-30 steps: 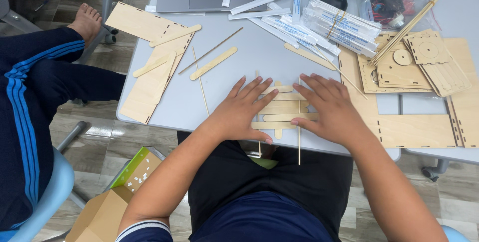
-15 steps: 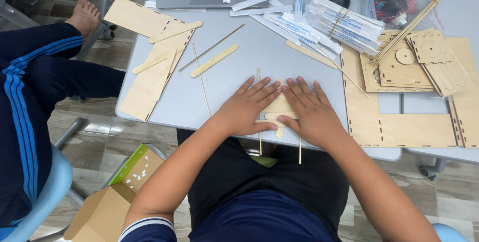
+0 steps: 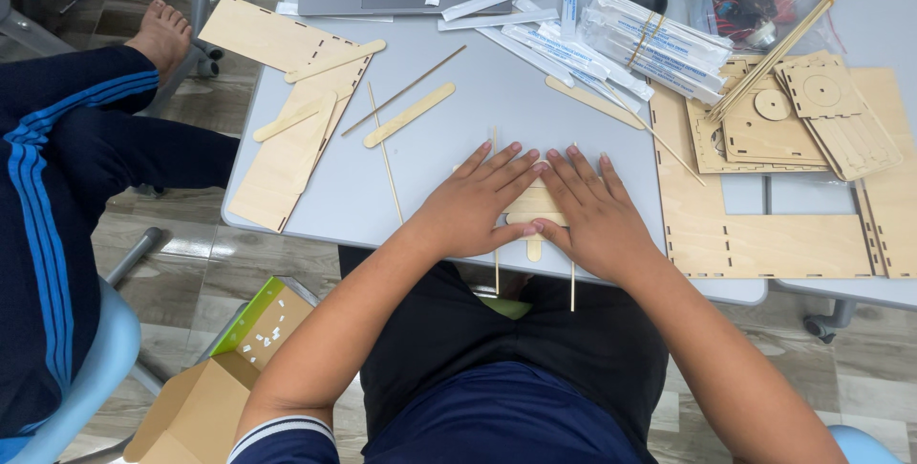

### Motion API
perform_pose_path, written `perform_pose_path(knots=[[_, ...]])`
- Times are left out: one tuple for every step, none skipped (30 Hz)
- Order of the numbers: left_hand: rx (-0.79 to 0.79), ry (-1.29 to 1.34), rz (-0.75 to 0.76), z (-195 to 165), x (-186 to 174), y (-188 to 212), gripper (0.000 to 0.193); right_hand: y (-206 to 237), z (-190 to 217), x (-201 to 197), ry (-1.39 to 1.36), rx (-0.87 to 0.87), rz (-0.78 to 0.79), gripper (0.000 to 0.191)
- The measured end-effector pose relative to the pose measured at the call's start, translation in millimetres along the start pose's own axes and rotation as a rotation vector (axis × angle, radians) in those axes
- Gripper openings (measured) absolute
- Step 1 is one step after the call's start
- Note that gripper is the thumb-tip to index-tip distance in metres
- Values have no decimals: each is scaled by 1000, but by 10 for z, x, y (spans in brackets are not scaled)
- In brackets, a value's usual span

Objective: The person arranges wooden craft sticks and dowels on a table to form a grid-like structure. They adjust the alignment of the sticks and dowels, then pick up a light green plastic strip and begin to bend it.

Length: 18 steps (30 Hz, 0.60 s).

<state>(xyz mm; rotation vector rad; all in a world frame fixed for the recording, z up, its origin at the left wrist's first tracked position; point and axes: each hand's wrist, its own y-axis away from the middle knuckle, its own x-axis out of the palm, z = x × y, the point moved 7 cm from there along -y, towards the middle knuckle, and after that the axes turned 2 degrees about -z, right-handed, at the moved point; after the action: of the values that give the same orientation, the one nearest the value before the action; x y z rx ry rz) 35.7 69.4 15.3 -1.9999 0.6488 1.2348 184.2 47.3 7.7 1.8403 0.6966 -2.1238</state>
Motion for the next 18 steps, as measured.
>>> perform_pose_path(knots=[[-11,-17,-31,-34,6,-21,71,4,-2,10,5,6,2,76],[-53,-39,-63,-58,24,-54,67,4,-3,16,-3,7,-1,76],[-96,-61,-96,-103,59,-108,63,3,-13,19,-11,7,-3,77],[-140,-81,-131,-149,96,-148,59,10,-18,22,-18,5,-4,77],[-160,-147,-131,-196,146,-192,59,15,-20,26,-11,2,-3,77],[-181,-213,-133,-229,188,-236,58,13,-21,30,-3,-3,-3,77],[-202,-281,-136,-236,210,-261,57,6,-24,33,5,-9,-5,77],[-220,-287,-135,-227,226,-263,57,2,-19,47,23,-16,6,77],[-234,-295,-133,-209,236,-266,57,-2,-14,60,40,-19,15,77],[-245,-302,-128,-185,243,-273,57,-6,-14,72,56,-18,23,76],[-241,-317,-144,-164,230,-278,58,-6,-19,70,53,-10,14,76],[-238,-327,-156,-145,217,-261,59,5,-10,76,48,-2,11,77],[-237,-337,-168,-144,209,-251,60,19,-8,78,43,7,9,77],[-235,-356,-152,-148,220,-253,59,28,-6,80,46,6,9,77],[-234,-377,-137,-150,229,-256,59,27,-6,80,48,4,7,77],[-233,-397,-122,-153,245,-248,59,29,1,82,50,1,5,77],[-231,-397,-122,-155,245,-244,58,28,2,82,49,1,7,77],[-230,-396,-124,-160,240,-242,57,25,0,79,49,1,9,77]])
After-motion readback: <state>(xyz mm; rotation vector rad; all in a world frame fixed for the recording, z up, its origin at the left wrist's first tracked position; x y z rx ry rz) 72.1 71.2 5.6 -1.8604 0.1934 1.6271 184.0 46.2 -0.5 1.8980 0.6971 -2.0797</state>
